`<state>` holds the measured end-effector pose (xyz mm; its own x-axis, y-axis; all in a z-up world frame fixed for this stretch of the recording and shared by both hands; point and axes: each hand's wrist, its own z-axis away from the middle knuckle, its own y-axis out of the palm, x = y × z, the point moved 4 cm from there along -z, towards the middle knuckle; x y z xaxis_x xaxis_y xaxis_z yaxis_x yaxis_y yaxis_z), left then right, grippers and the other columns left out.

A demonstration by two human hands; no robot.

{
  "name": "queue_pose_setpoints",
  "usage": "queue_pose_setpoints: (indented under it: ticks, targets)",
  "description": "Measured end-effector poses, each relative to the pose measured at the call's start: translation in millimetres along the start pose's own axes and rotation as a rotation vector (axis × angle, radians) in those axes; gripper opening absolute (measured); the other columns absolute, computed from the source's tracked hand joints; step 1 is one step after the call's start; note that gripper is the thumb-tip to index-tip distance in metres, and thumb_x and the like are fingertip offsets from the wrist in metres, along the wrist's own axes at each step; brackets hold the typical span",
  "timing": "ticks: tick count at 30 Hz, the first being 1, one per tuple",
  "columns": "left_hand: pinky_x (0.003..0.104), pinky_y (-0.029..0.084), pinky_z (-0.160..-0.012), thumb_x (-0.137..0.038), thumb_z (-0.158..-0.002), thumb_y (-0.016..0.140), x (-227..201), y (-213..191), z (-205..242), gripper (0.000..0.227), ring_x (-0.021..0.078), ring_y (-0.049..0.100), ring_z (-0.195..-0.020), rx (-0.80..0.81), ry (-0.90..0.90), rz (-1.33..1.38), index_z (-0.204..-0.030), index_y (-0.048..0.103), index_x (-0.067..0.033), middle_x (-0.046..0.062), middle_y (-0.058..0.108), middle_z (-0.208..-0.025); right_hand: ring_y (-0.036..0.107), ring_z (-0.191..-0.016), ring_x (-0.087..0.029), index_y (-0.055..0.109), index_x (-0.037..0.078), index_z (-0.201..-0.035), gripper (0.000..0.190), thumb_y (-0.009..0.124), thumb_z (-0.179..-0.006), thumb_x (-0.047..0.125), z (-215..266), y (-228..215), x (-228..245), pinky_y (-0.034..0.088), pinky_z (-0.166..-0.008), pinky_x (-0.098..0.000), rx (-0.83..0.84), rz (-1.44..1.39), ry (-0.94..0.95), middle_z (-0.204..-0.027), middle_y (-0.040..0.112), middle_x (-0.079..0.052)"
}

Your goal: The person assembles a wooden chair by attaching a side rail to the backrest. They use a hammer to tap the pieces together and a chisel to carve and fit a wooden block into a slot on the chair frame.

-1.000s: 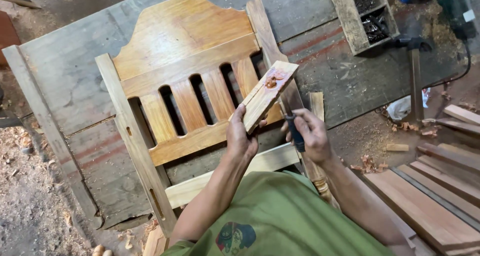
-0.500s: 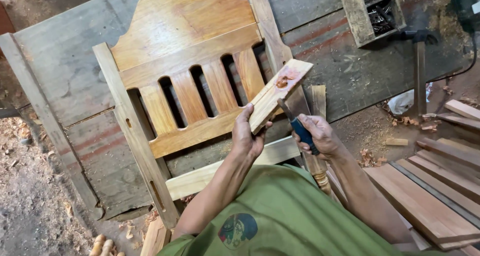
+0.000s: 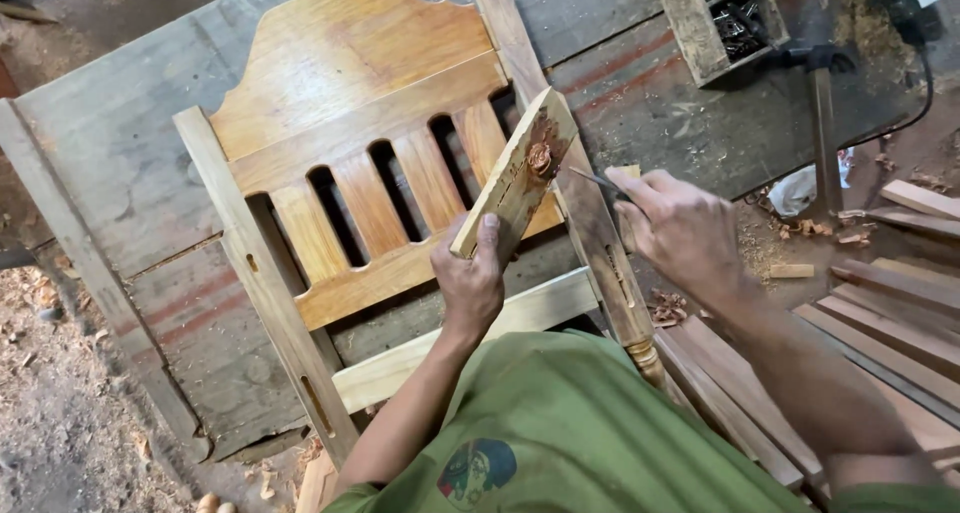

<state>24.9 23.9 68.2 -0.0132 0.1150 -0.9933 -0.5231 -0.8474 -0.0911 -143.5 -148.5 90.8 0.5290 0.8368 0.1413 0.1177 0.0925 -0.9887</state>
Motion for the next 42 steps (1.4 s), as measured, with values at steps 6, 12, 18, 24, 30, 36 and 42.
queue_pose_setpoints:
  ticks: [6,12,18,24,30,36,42]
  targets:
    - [0.028,0.051,-0.054,-0.024,-0.099,0.065,-6,-5,4,0.021,0.0116,0.061,-0.057,0.009,0.056,-0.014,-0.083,0.074,-0.0144,0.006,0.068,-0.062,0.072,-0.071,-0.018,0.073,0.033,-0.125,0.024,0.062,-0.104,0.036,-24,-17,21,0.061,-0.065,-0.0331,0.068,0.178,-0.027,-0.092,0.073,0.000]
    - [0.030,0.052,-0.055,-0.022,-0.101,0.062,-11,-7,3,0.027,0.0183,0.064,-0.055,0.035,0.152,-0.049,-0.079,0.071,-0.0100,0.010,0.067,-0.062,0.074,-0.070,-0.028,0.076,0.031,-0.119,0.025,0.065,-0.097,0.032,-27,-24,33,0.062,-0.062,-0.0430,0.163,0.163,-0.046,-0.090,0.074,-0.005]
    - [0.031,0.052,-0.054,-0.019,-0.103,0.060,-6,-4,2,0.024,0.0186,0.064,-0.056,0.051,0.175,-0.059,-0.084,0.071,-0.0083,0.010,0.068,-0.064,0.075,-0.072,-0.023,0.073,0.036,-0.125,0.028,0.059,-0.101,0.035,-31,-28,40,0.064,-0.068,-0.0405,0.316,0.162,-0.011,-0.094,0.075,0.000]
    - [0.031,0.053,-0.054,-0.019,-0.104,0.057,1,-1,1,0.026,0.0196,0.064,-0.055,0.056,0.163,-0.080,-0.086,0.071,-0.0058,0.012,0.068,-0.062,0.076,-0.073,-0.030,0.074,0.033,-0.120,0.026,0.060,-0.098,0.034,-24,-28,51,0.063,-0.066,-0.0474,0.391,0.056,0.004,-0.094,0.075,-0.003]
    - [0.031,0.050,-0.053,-0.015,-0.103,0.058,4,3,1,0.023,0.0187,0.063,-0.056,0.056,0.153,-0.088,-0.088,0.072,-0.0048,0.013,0.068,-0.064,0.076,-0.071,-0.028,0.073,0.033,-0.120,0.028,0.057,-0.097,0.033,-16,-21,56,0.063,-0.060,-0.0434,0.422,0.019,-0.051,-0.093,0.075,-0.003]
    - [0.025,0.048,-0.052,-0.022,-0.101,0.061,0,-2,2,0.032,0.0121,0.060,-0.050,0.002,0.000,-0.045,-0.072,0.067,-0.0097,0.005,0.064,-0.052,0.069,-0.064,-0.019,0.072,0.024,-0.133,0.032,0.058,-0.106,0.033,-13,0,29,0.059,-0.056,-0.0312,0.267,-0.107,0.049,-0.094,0.075,-0.006]
    - [0.025,0.045,-0.055,-0.021,-0.098,0.065,6,0,2,0.032,0.0079,0.053,-0.056,-0.012,-0.089,0.024,-0.067,0.063,-0.0119,0.001,0.060,-0.053,0.071,-0.079,-0.019,0.073,0.034,-0.127,0.029,0.065,-0.100,0.036,5,51,8,0.060,-0.062,-0.0345,-0.039,-0.050,0.006,-0.095,0.067,0.003]
